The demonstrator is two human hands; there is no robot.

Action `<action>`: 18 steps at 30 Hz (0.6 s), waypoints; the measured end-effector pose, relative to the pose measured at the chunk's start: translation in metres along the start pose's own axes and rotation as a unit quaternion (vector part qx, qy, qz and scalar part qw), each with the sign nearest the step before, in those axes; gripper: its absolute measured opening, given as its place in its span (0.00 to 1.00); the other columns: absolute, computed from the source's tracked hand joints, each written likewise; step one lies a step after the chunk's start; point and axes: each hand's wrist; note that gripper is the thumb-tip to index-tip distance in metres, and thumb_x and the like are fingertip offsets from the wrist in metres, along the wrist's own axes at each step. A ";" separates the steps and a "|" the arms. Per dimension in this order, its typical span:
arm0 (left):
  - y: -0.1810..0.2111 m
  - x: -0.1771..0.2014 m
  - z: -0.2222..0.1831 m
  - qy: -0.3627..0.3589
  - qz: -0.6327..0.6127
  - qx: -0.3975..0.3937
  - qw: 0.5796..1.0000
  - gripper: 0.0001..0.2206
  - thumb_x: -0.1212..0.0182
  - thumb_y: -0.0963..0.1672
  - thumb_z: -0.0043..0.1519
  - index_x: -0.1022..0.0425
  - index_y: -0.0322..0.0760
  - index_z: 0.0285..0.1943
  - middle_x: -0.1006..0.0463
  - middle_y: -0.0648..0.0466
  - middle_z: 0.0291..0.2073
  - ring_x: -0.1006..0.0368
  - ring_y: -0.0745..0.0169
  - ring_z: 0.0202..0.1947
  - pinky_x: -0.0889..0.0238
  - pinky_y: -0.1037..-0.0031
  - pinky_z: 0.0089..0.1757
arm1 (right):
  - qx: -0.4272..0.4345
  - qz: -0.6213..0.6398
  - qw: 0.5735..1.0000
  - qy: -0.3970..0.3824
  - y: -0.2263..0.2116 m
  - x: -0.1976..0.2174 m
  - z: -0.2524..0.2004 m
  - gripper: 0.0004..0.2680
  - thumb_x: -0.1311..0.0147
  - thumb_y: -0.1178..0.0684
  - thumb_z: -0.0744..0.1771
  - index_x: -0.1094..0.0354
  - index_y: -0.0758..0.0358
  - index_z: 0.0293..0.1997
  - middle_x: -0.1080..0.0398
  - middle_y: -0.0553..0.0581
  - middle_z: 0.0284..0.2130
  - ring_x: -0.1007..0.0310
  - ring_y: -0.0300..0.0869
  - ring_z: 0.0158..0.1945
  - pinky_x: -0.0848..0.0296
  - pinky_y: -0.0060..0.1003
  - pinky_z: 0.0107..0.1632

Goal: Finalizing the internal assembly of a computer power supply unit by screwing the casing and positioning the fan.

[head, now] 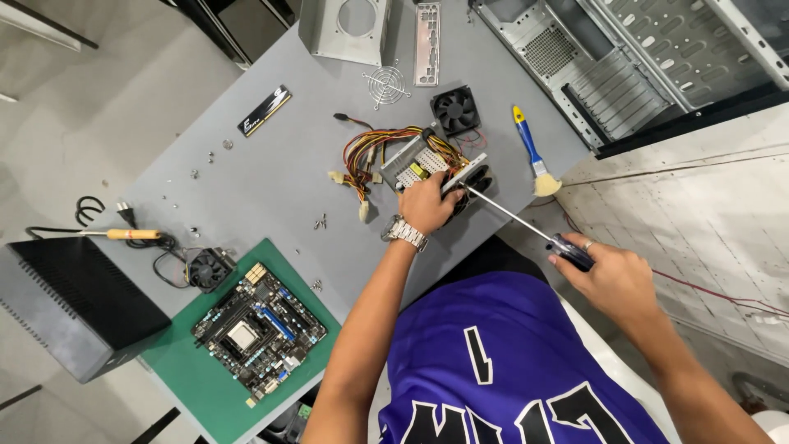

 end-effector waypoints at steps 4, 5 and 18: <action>0.003 0.002 -0.002 -0.009 -0.003 0.003 1.000 0.20 0.47 0.56 0.56 0.29 0.44 0.48 0.21 0.49 0.28 0.25 0.41 0.34 0.36 0.52 0.31 | -0.027 0.000 0.999 -0.037 -0.007 0.003 -0.001 0.17 0.48 0.30 0.60 0.30 0.32 0.52 0.27 0.50 0.21 0.27 0.50 0.29 0.30 0.44 0.33; 0.003 0.003 -0.002 -0.009 -0.004 0.001 1.000 0.19 0.47 0.55 0.56 0.29 0.43 0.48 0.21 0.48 0.28 0.25 0.40 0.34 0.37 0.52 0.31 | -0.019 -0.008 1.000 -0.020 -0.005 0.000 -0.002 0.17 0.48 0.30 0.60 0.30 0.32 0.52 0.27 0.49 0.21 0.27 0.50 0.29 0.30 0.44 0.31; 0.007 -0.006 -0.005 0.002 0.004 0.002 1.000 0.17 0.46 0.55 0.57 0.30 0.43 0.46 0.21 0.48 0.28 0.25 0.40 0.32 0.36 0.53 0.30 | 0.027 -0.127 0.989 0.068 -0.024 0.016 -0.019 0.14 0.55 0.30 0.65 0.32 0.33 0.50 0.28 0.44 0.25 0.25 0.46 0.27 0.31 0.42 0.24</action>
Point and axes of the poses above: each hand's wrist, its own z-axis towards the middle knuckle, its own x-axis out of the back of the hand, y = z × x
